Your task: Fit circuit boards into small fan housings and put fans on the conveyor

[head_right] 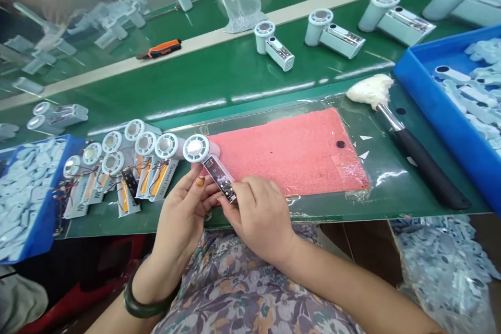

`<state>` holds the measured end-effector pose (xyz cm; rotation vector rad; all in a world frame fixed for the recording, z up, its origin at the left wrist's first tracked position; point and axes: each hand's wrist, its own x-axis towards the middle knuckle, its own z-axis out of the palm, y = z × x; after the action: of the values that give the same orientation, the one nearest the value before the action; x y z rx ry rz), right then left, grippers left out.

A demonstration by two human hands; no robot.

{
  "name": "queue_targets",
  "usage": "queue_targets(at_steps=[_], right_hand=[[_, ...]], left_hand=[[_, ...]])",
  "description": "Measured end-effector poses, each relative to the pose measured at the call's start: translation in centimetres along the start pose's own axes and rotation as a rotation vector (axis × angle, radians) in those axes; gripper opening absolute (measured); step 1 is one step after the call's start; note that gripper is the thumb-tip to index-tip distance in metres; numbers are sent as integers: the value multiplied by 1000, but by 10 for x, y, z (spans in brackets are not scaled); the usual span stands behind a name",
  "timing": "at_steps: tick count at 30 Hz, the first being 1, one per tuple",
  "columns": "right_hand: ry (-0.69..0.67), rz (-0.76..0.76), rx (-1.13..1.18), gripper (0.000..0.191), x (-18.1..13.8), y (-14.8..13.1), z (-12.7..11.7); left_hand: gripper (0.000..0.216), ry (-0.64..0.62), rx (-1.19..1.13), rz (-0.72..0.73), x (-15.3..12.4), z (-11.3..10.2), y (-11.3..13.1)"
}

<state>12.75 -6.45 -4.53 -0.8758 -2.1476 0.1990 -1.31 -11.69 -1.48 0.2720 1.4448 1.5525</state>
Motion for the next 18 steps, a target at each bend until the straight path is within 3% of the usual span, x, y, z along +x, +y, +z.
queue_targets(at_steps=[4, 10, 14, 18], right_hand=[[79, -54, 37, 13, 2, -9, 3], [99, -60, 87, 17, -9, -10, 7], [-20, 14, 245, 31, -11, -4, 2], [-191, 249, 603, 32, 16, 23, -7]], left_hand=[[40, 6, -142, -45, 7, 3, 12], [42, -32, -197, 53, 6, 7, 7], [49, -63, -143, 77, 11, 10, 8], [48, -140, -38, 84, 29, 11, 16]])
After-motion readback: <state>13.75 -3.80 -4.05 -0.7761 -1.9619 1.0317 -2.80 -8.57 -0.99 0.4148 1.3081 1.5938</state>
